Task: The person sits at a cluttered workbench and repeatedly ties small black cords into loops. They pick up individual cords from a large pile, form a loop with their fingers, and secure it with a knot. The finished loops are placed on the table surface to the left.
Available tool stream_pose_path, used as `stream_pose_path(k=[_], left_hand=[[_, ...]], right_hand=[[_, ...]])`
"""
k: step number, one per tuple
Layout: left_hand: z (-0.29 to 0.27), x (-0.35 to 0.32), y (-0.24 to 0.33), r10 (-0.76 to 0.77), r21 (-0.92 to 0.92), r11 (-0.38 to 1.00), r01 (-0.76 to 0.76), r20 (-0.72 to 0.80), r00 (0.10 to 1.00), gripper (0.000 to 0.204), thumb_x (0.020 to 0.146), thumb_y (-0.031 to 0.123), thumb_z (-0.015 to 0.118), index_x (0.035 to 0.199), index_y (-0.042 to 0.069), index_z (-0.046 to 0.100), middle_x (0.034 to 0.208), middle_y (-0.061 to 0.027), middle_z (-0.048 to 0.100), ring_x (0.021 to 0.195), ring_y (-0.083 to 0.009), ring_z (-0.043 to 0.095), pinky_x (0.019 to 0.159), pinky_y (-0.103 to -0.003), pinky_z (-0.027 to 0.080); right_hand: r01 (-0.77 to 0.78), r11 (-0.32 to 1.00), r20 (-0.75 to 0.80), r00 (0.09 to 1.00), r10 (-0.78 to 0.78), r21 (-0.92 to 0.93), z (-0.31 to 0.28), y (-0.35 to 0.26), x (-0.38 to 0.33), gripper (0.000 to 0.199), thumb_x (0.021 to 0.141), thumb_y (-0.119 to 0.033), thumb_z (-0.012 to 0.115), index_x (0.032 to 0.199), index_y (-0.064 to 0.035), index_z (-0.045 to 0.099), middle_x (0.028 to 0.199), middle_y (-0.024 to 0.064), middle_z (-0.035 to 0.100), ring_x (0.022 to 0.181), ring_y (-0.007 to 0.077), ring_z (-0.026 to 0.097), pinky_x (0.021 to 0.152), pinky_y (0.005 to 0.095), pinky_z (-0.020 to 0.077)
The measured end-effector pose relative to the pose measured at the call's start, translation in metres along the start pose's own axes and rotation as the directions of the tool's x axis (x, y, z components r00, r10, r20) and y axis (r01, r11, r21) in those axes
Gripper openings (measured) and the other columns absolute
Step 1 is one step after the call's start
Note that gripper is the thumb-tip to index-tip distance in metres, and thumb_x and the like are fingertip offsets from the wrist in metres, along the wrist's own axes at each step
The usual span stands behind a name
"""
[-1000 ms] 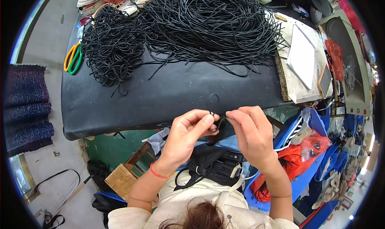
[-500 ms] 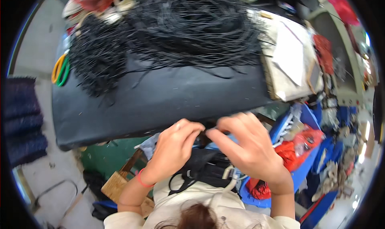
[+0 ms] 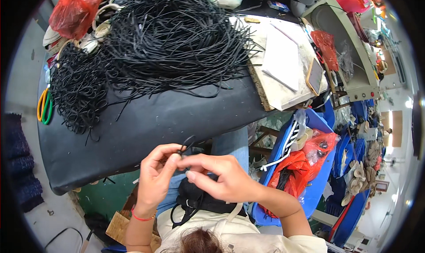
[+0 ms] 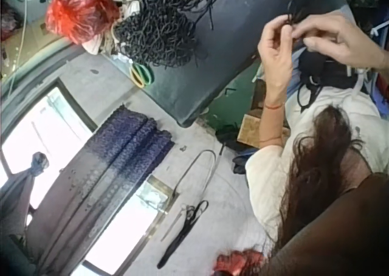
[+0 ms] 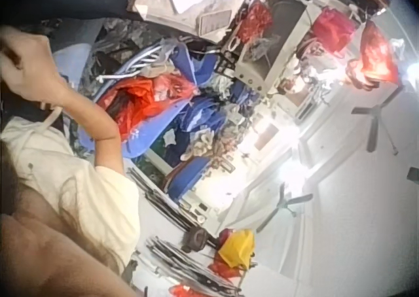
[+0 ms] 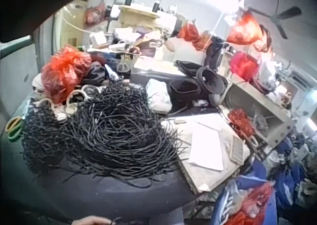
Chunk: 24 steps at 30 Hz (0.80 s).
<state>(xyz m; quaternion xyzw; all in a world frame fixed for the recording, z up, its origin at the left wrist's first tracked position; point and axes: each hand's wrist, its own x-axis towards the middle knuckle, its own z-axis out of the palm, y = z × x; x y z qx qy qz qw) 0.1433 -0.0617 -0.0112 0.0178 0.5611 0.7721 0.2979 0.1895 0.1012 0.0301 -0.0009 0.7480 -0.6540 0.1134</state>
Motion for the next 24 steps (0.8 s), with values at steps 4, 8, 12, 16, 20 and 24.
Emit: stream_pose_path(k=[4, 8, 12, 16, 20, 24], left_hand=[[0.001, -0.001, -0.002, -0.059, -0.078, 0.995, 0.056, -0.03, 0.998, 0.017, 0.088, 0.004, 0.055, 0.102, -0.004, 0.058, 0.093, -0.0085, 0.062, 0.085, -0.012, 0.06, 0.076, -0.025, 0.05], [-0.002, -0.004, -0.001, 0.008, -0.166, 0.986, -0.019, -0.067, 0.998, 0.015, 0.084, -0.001, 0.058, 0.099, -0.004, 0.058, 0.093, -0.0101, 0.063, 0.087, -0.0138, 0.06, 0.079, -0.026, 0.05], [0.005, -0.003, -0.007, 0.13, -0.169, 0.974, -0.15, -0.125, 0.984, 0.015, 0.083, -0.002, 0.059, 0.098, -0.003, 0.058, 0.094, -0.0076, 0.061, 0.086, -0.0107, 0.059, 0.077, -0.024, 0.05], [0.017, -0.002, -0.014, 0.348, 0.066, 0.937, -0.343, -0.252, 0.903, 0.018, 0.079, -0.006, 0.06, 0.096, -0.002, 0.054, 0.094, -0.01, 0.06, 0.088, -0.0139, 0.06, 0.08, -0.026, 0.049], [0.014, -0.006, -0.007, 0.229, -0.012, 0.972, -0.236, -0.201, 0.952, 0.038, 0.077, -0.008, 0.061, 0.109, 0.001, 0.042, 0.087, -0.0075, 0.06, 0.087, -0.0131, 0.06, 0.078, -0.024, 0.048], [0.007, -0.007, -0.003, 0.198, 0.078, 0.979, -0.191, -0.092, 0.976, 0.037, 0.076, -0.008, 0.061, 0.107, 0.0, 0.042, 0.087, -0.0076, 0.061, 0.083, -0.0109, 0.059, 0.075, -0.024, 0.047]], right_hand=[[-0.136, 0.938, 0.024, 0.99, 0.136, 0.319, 0.005, 0.007, 0.001, 0.02, 0.086, -0.005, 0.057, 0.105, 0.0002, 0.06, 0.086, 0.0085, 0.066, 0.075, 0.0109, 0.063, 0.065, 0.0239, 0.0507], [0.018, 0.993, -0.182, 0.983, -0.04, -0.119, 0.011, 0.008, 0.005, 0.012, 0.082, -0.004, 0.063, 0.093, 0.0015, 0.062, 0.078, 0.0096, 0.065, 0.068, 0.0077, 0.061, 0.059, 0.0207, 0.0478], [0.001, 0.958, -0.273, 0.958, -0.083, -0.287, 0.018, 0.003, 0.01, 0.008, 0.081, -0.003, 0.063, 0.085, 0.0009, 0.058, 0.068, 0.0056, 0.062, 0.056, 0.0066, 0.058, 0.049, 0.0207, 0.0457], [0.047, 0.945, -0.357, 0.919, -0.168, -0.324, 0.026, 0.007, 0.016, 0.013, 0.079, -0.007, 0.066, 0.081, 0.0004, 0.056, 0.064, 0.0053, 0.06, 0.053, 0.0065, 0.056, 0.048, 0.0215, 0.0453], [-0.051, 0.984, -0.298, 0.955, -0.002, -0.169, 0.007, 0.001, 0.022, 0.033, 0.077, -0.019, 0.072, 0.091, -0.001, 0.048, 0.068, 0.0045, 0.053, 0.051, 0.0076, 0.047, 0.047, 0.0216, 0.0399], [0.158, 0.923, -0.198, 0.951, -0.238, -0.351, -0.008, 0.009, 0.025, 0.028, 0.08, -0.021, 0.067, 0.094, -0.0016, 0.054, 0.084, 0.0089, 0.052, 0.079, 0.02, 0.05, 0.069, 0.0312, 0.0423]])
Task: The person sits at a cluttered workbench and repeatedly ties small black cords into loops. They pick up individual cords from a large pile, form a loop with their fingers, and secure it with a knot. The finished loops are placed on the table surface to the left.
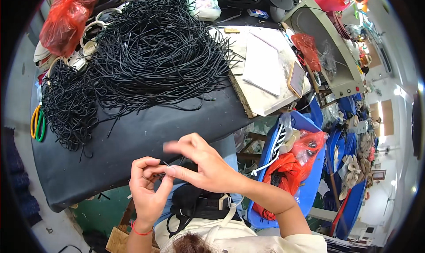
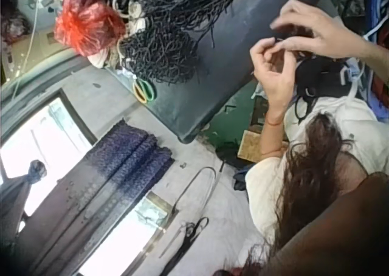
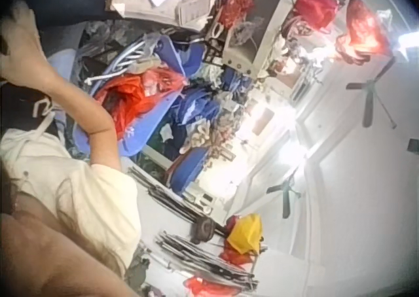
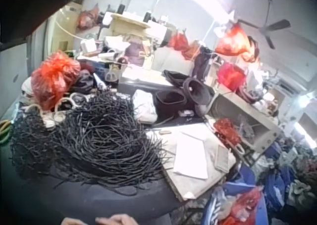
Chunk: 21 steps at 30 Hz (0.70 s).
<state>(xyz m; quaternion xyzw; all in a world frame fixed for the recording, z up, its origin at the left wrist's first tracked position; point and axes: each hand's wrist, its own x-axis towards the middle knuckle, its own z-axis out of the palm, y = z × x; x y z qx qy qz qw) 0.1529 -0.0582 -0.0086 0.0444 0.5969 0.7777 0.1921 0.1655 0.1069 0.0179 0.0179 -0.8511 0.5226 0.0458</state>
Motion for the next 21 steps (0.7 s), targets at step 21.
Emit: stream_pose_path(k=[21], left_hand=[[-0.002, 0.006, 0.003, -0.264, -0.153, 0.942, 0.297, 0.206, 0.942, 0.014, 0.085, 0.009, 0.062, 0.096, -0.001, 0.06, 0.084, -0.0085, 0.066, 0.071, -0.0072, 0.059, 0.063, -0.02, 0.049]], right_hand=[[-0.397, 0.787, -0.005, 0.892, 0.453, 0.472, -0.01, 0.008, -0.014, 0.031, 0.096, -0.03, 0.043, 0.09, -0.0024, 0.057, 0.078, 0.0, 0.055, 0.072, 0.0062, 0.049, 0.065, 0.0199, 0.0396]])
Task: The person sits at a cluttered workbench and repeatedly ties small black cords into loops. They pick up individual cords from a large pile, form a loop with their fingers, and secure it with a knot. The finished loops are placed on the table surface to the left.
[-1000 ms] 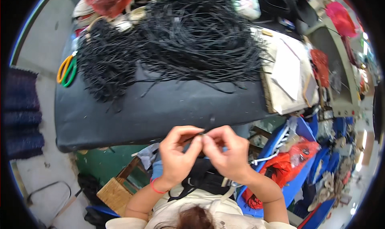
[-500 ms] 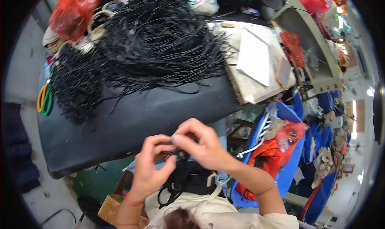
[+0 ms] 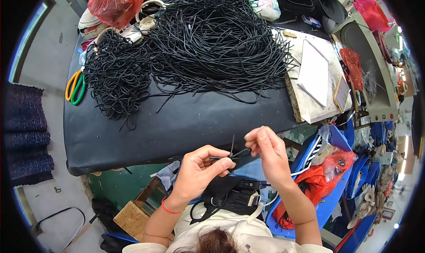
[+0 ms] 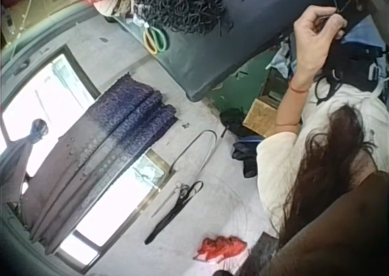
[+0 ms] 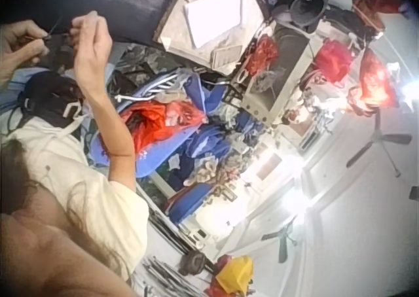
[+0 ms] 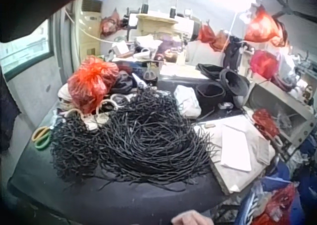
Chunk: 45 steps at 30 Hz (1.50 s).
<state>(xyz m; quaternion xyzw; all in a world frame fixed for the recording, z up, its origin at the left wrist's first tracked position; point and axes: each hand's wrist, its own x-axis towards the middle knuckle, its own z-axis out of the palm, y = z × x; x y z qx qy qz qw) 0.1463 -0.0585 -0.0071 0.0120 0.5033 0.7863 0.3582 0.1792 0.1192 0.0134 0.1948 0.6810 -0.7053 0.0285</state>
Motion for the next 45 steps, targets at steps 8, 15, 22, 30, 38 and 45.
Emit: stream_pose_path(k=[8, 15, 22, 30, 38, 45], left_hand=[[-0.003, -0.004, 0.001, -0.056, 0.131, 0.99, 0.05, 0.048, 0.997, 0.015, 0.084, 0.011, 0.064, 0.093, -0.001, 0.061, 0.077, -0.0053, 0.064, 0.066, -0.0056, 0.057, 0.062, -0.02, 0.049], [0.001, -0.01, 0.002, 0.02, 0.259, 0.965, -0.037, 0.068, 0.998, 0.022, 0.09, 0.013, 0.053, 0.102, -0.004, 0.059, 0.08, -0.0095, 0.066, 0.072, -0.0109, 0.063, 0.067, -0.024, 0.051], [0.018, -0.007, 0.0, 0.171, 0.328, 0.93, -0.166, 0.016, 0.985, 0.025, 0.089, 0.012, 0.054, 0.109, -0.003, 0.057, 0.084, -0.0135, 0.067, 0.075, -0.0156, 0.065, 0.07, -0.028, 0.052], [0.015, -0.005, -0.002, 0.221, 0.461, 0.862, -0.211, 0.031, 0.975, 0.017, 0.081, 0.008, 0.065, 0.094, -0.002, 0.063, 0.078, -0.0097, 0.067, 0.072, -0.0116, 0.064, 0.066, -0.024, 0.05], [0.007, -0.008, -0.004, 0.128, 0.273, 0.954, -0.122, -0.006, 0.992, 0.012, 0.085, 0.006, 0.06, 0.094, -0.003, 0.059, 0.08, -0.006, 0.064, 0.071, -0.0102, 0.062, 0.061, -0.021, 0.05], [0.01, -0.008, -0.002, 0.057, 0.117, 0.991, -0.058, 0.014, 0.998, 0.013, 0.086, 0.006, 0.058, 0.096, -0.003, 0.059, 0.081, -0.0039, 0.06, 0.069, -0.0062, 0.056, 0.06, -0.021, 0.049]], right_hand=[[0.021, 0.999, 0.176, 0.984, -0.016, -0.03, 0.012, 0.007, -0.005, 0.02, 0.089, -0.021, 0.058, 0.085, -0.0015, 0.059, 0.071, -0.0033, 0.054, 0.063, 0.0018, 0.043, 0.055, 0.0185, 0.0357], [-0.034, 0.999, 0.062, 0.997, 0.037, -0.034, 0.015, 0.004, -0.006, 0.023, 0.09, -0.021, 0.057, 0.074, -0.0034, 0.056, 0.065, -0.0056, 0.05, 0.057, 0.0001, 0.038, 0.049, 0.0183, 0.0296], [0.038, 0.998, -0.012, 0.999, -0.039, -0.053, 0.015, 0.0, -0.003, 0.022, 0.089, -0.018, 0.058, 0.075, -0.0016, 0.057, 0.064, -0.0048, 0.048, 0.056, 0.0005, 0.039, 0.048, 0.0179, 0.0311], [0.188, 0.965, -0.047, 0.979, -0.2, -0.184, 0.022, 0.005, -0.006, 0.021, 0.087, -0.014, 0.06, 0.072, 0.0005, 0.055, 0.066, -0.0001, 0.047, 0.055, 0.003, 0.042, 0.047, 0.0195, 0.033], [0.024, 0.998, 0.06, 0.998, -0.028, 0.06, 0.022, 0.0, -0.006, 0.017, 0.089, -0.012, 0.057, 0.076, -0.0017, 0.056, 0.069, -0.0035, 0.051, 0.062, 0.0018, 0.044, 0.052, 0.0192, 0.0357], [0.193, 0.975, 0.089, 0.979, -0.184, -0.106, 0.021, -0.002, -0.009, 0.017, 0.085, -0.011, 0.06, 0.075, 0.0005, 0.055, 0.067, 0.0038, 0.048, 0.056, 0.0072, 0.042, 0.049, 0.0249, 0.0349]])
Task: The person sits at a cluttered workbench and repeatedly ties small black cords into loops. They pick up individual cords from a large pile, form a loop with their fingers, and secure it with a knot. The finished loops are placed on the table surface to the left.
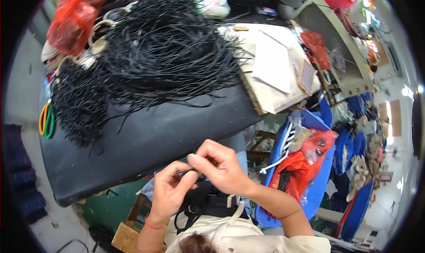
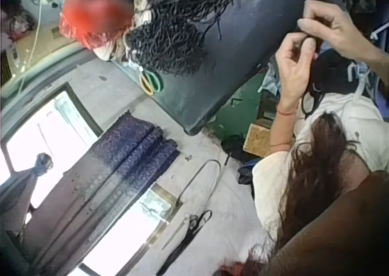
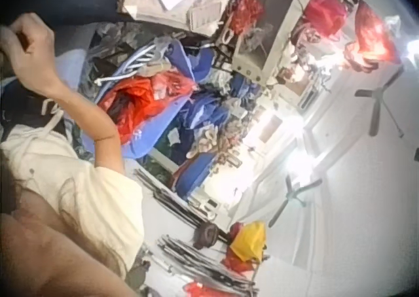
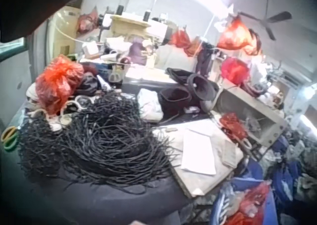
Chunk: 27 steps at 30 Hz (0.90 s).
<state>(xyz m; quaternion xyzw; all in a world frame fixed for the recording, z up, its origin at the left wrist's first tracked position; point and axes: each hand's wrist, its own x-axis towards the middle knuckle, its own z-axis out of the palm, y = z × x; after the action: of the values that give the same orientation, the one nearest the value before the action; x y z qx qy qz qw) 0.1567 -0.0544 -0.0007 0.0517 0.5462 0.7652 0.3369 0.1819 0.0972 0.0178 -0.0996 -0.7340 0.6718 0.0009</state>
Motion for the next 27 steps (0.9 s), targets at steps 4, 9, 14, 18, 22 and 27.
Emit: stream_pose_path(k=[4, 9, 14, 18, 22, 27], left_hand=[[0.015, -0.004, -0.001, 0.043, 0.021, 0.999, -0.041, -0.104, 0.994, 0.016, 0.086, 0.006, 0.058, 0.099, -0.004, 0.058, 0.079, -0.002, 0.058, 0.067, -0.0057, 0.053, 0.059, -0.02, 0.048], [0.018, -0.008, -0.013, 0.334, 0.386, 0.885, -0.26, -0.139, 0.932, 0.014, 0.084, 0.003, 0.059, 0.094, -0.007, 0.059, 0.074, -0.0055, 0.059, 0.059, -0.0079, 0.053, 0.055, -0.021, 0.045], [0.017, 0.016, -0.013, 0.348, -0.022, 0.936, -0.352, -0.106, 0.932, 0.055, 0.072, 0.006, 0.073, 0.119, 0.001, 0.044, 0.12, -0.0092, 0.048, 0.106, -0.0165, 0.051, 0.092, -0.03, 0.04], [0.018, 0.029, -0.012, 0.346, -0.1, 0.919, -0.381, -0.256, 0.903, 0.022, 0.085, 0.004, 0.06, 0.106, -0.002, 0.059, 0.127, -0.012, 0.045, 0.103, -0.016, 0.054, 0.082, -0.028, 0.046], [-0.006, 0.03, 0.011, 0.113, -0.248, 0.957, -0.152, -0.162, 0.98, 0.021, 0.09, 0.013, 0.052, 0.104, -0.001, 0.06, 0.09, -0.009, 0.063, 0.082, -0.014, 0.06, 0.074, -0.026, 0.048], [-0.014, 0.026, 0.016, 0.053, -0.173, 0.984, -0.048, 0.024, 0.998, 0.019, 0.09, 0.011, 0.053, 0.101, -0.001, 0.062, 0.083, -0.0052, 0.063, 0.074, -0.0081, 0.054, 0.068, -0.022, 0.044]], right_hand=[[0.113, 0.987, -0.079, 0.989, -0.123, -0.112, -0.003, -0.008, 0.0, 0.02, 0.085, -0.011, 0.059, 0.071, 0.0016, 0.051, 0.065, 0.0035, 0.045, 0.053, 0.0072, 0.039, 0.045, 0.0246, 0.0328], [-0.053, 0.998, -0.086, 0.995, 0.056, 0.032, 0.0, 0.006, 0.004, 0.023, 0.086, -0.014, 0.059, 0.068, -0.0006, 0.05, 0.059, -0.0009, 0.045, 0.053, 0.0035, 0.036, 0.043, 0.0233, 0.0297], [-0.133, 0.902, -0.106, 0.975, 0.193, 0.412, 0.01, -0.005, 0.015, 0.024, 0.091, -0.021, 0.055, 0.072, -0.0063, 0.052, 0.064, -0.004, 0.051, 0.056, 0.0008, 0.037, 0.049, 0.0179, 0.0315], [-0.157, 0.811, -0.051, 0.973, 0.223, 0.563, 0.024, -0.006, 0.013, 0.019, 0.092, -0.021, 0.053, 0.081, -0.0063, 0.053, 0.07, -0.0039, 0.052, 0.061, 0.0025, 0.042, 0.055, 0.0187, 0.036], [0.0, 0.966, -0.199, 0.979, 0.053, 0.259, 0.012, -0.005, 0.01, 0.01, 0.09, -0.012, 0.055, 0.094, -0.0032, 0.053, 0.087, -0.0004, 0.055, 0.08, 0.0046, 0.05, 0.074, 0.0205, 0.0419], [0.036, 0.997, 0.078, 0.996, -0.041, 0.067, 0.002, -0.012, 0.026, 0.019, 0.09, -0.012, 0.055, 0.103, 0.002, 0.056, 0.1, 0.0031, 0.055, 0.078, 0.0073, 0.054, 0.07, 0.023, 0.0455]])
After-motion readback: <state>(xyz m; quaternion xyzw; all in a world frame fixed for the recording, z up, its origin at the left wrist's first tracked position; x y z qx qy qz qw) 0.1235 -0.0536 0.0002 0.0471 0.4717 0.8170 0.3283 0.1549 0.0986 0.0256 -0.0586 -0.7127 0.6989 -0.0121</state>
